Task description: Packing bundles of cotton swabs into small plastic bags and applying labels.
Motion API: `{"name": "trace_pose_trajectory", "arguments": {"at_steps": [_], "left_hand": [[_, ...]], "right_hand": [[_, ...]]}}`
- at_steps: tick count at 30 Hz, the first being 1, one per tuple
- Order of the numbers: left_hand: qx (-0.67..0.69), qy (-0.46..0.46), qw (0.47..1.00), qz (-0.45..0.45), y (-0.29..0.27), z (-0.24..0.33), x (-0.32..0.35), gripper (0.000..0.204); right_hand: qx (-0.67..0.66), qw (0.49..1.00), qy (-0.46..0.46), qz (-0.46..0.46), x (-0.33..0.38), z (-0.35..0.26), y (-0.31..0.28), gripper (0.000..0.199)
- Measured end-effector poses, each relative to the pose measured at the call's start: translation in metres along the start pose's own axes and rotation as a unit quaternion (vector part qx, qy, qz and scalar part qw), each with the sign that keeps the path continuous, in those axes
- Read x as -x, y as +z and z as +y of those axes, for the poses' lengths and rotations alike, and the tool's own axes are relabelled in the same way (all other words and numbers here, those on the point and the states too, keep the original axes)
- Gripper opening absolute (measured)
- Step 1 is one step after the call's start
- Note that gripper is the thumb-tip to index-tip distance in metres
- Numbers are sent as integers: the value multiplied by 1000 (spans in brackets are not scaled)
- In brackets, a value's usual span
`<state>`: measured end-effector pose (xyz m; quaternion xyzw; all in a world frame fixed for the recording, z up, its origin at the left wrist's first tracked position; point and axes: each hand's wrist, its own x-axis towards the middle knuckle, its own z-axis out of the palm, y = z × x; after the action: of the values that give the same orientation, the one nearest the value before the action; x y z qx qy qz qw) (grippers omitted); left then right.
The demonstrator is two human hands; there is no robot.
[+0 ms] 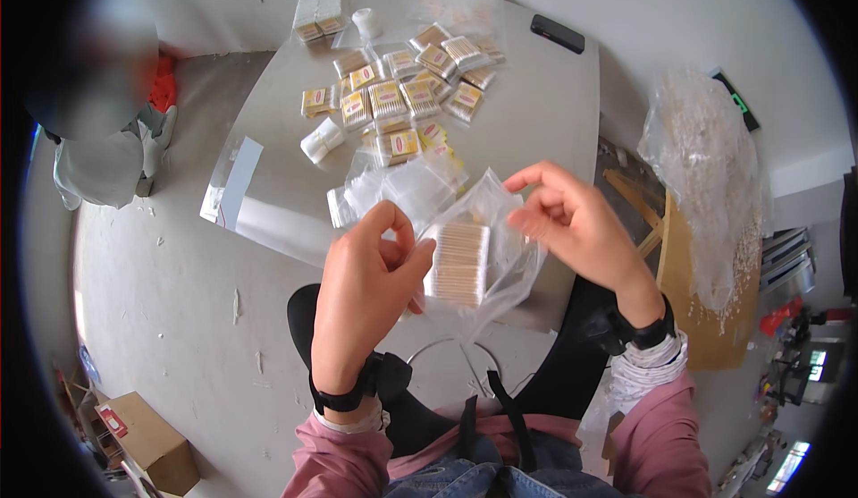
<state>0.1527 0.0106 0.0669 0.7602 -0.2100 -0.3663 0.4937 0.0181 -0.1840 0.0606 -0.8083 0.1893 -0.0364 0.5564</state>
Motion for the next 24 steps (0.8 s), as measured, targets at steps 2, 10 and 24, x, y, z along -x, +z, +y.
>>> {"name": "trace_pose_trajectory", "arguments": {"at_steps": [2, 10, 24], "left_hand": [[13, -2, 1000, -1, -9, -5, -1, 23], [17, -18, 997, -72, -12, -5, -11, 20], [18, 13, 999, -32, -18, -21, -1, 19]], "right_hand": [[-113, 993, 27, 24, -42, 13, -13, 23], [513, 819, -254, 37, -214, 171, -16, 46], [634, 765, -111, -34, -145, 169, -6, 42]]}}
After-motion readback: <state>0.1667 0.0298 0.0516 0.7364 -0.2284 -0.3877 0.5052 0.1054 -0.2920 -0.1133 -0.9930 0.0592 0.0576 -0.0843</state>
